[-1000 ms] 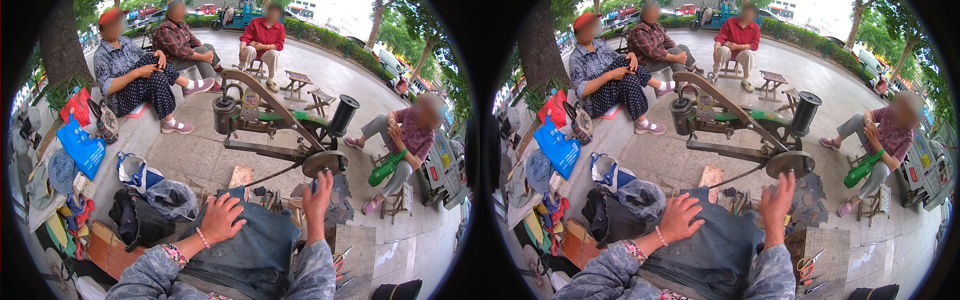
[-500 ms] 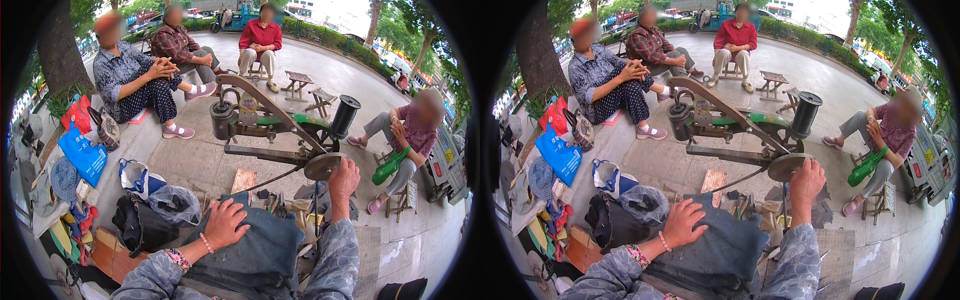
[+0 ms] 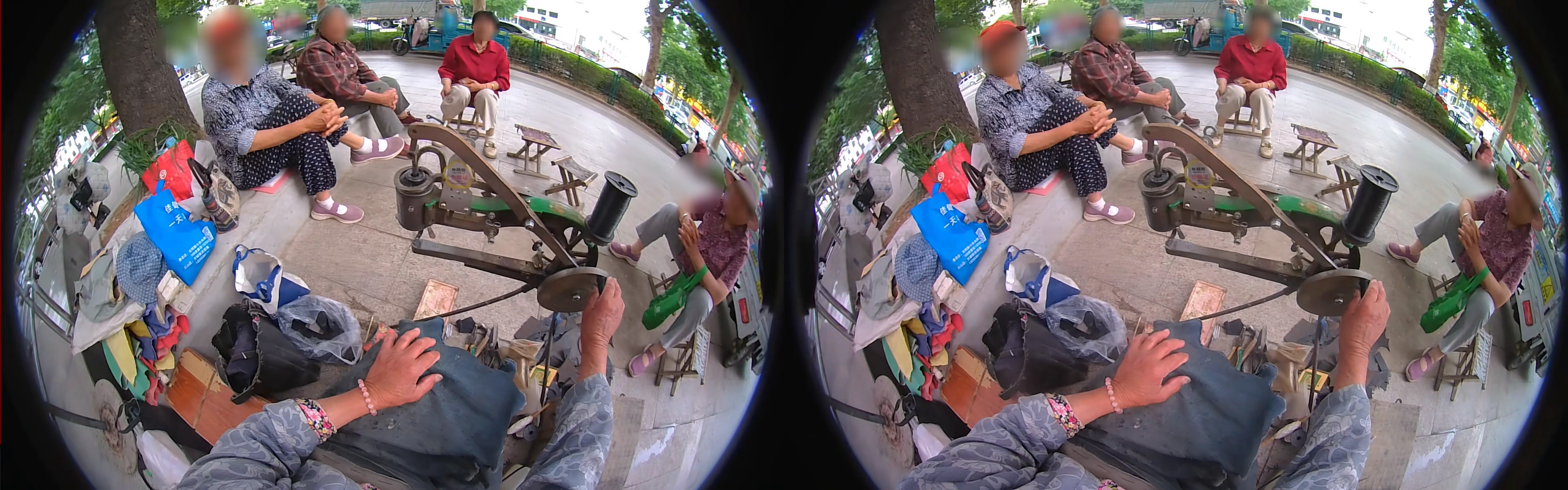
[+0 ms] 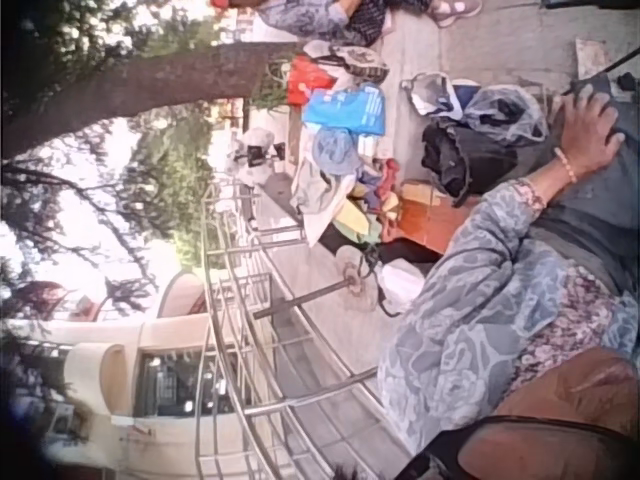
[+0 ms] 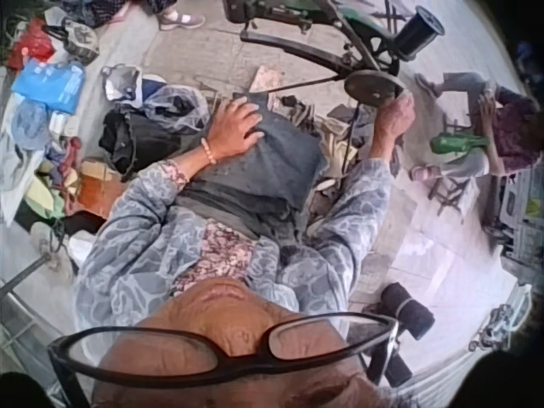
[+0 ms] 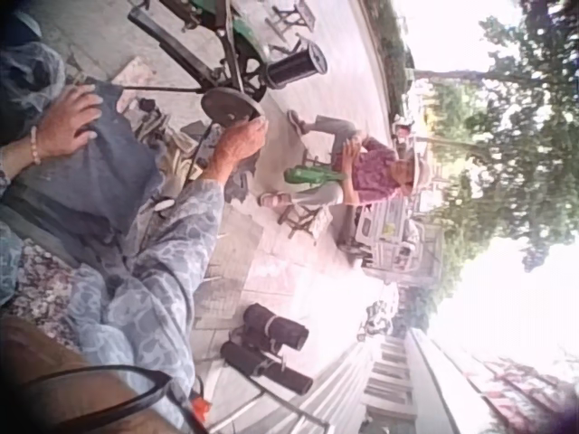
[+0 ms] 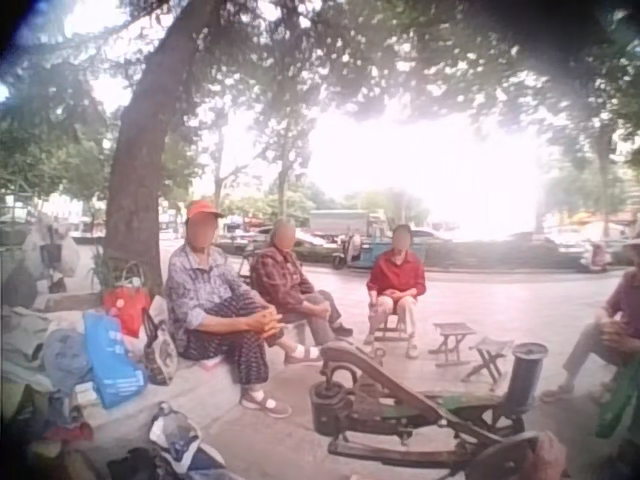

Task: Searching through a bag to find materials for shoe manufacturing.

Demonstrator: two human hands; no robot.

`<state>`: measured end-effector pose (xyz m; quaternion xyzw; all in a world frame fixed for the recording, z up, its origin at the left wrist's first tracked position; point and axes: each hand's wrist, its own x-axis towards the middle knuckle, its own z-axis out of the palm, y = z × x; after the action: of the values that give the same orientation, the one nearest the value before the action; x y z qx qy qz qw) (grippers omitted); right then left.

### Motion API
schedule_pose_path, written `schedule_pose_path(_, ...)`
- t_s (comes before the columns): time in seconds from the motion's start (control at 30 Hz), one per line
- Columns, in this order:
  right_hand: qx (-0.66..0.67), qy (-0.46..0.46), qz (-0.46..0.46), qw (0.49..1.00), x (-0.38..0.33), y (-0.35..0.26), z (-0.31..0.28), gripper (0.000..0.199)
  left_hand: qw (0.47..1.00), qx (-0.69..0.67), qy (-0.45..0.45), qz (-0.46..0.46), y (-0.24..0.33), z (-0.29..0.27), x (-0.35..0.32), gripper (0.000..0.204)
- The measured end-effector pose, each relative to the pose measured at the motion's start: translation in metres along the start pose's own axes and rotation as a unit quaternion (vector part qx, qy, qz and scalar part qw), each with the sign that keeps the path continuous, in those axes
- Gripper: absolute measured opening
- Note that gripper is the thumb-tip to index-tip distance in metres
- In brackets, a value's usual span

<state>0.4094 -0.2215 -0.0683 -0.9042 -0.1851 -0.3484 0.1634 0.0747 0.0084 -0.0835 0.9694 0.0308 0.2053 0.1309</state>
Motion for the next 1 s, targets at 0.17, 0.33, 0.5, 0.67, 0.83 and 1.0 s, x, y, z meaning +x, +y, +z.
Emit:
schedule_pose_path(0.17,0.150,-0.100,0.072,0.981,0.006,0.020,-0.009,0.031,1.000,0.006,-0.004,-0.011,-0.003,-0.006,-0.004,0.038)
schedule_pose_path(0.33,0.111,-0.219,0.047,0.968,-0.051,0.054,0.047,0.025,1.000,-0.011,-0.004,-0.016,-0.003,-0.004,-0.003,0.038)
schedule_pose_path(0.5,0.139,-0.171,0.034,0.975,-0.096,0.003,0.112,0.028,0.999,-0.040,-0.009,-0.010,0.002,0.003,0.004,0.038)
schedule_pose_path(0.67,0.257,-0.181,0.165,0.935,-0.004,-0.062,-0.010,0.027,0.999,-0.041,-0.014,-0.016,-0.008,0.001,-0.004,0.038)
schedule_pose_path(0.83,0.150,-0.090,0.148,0.973,0.008,0.000,-0.027,0.023,1.000,-0.030,0.007,0.001,0.001,0.000,0.004,0.038)
schedule_pose_path(1.0,0.029,-0.101,0.187,0.977,-0.026,0.033,0.018,0.024,0.999,-0.036,0.003,0.000,-0.004,0.001,-0.001,0.038)
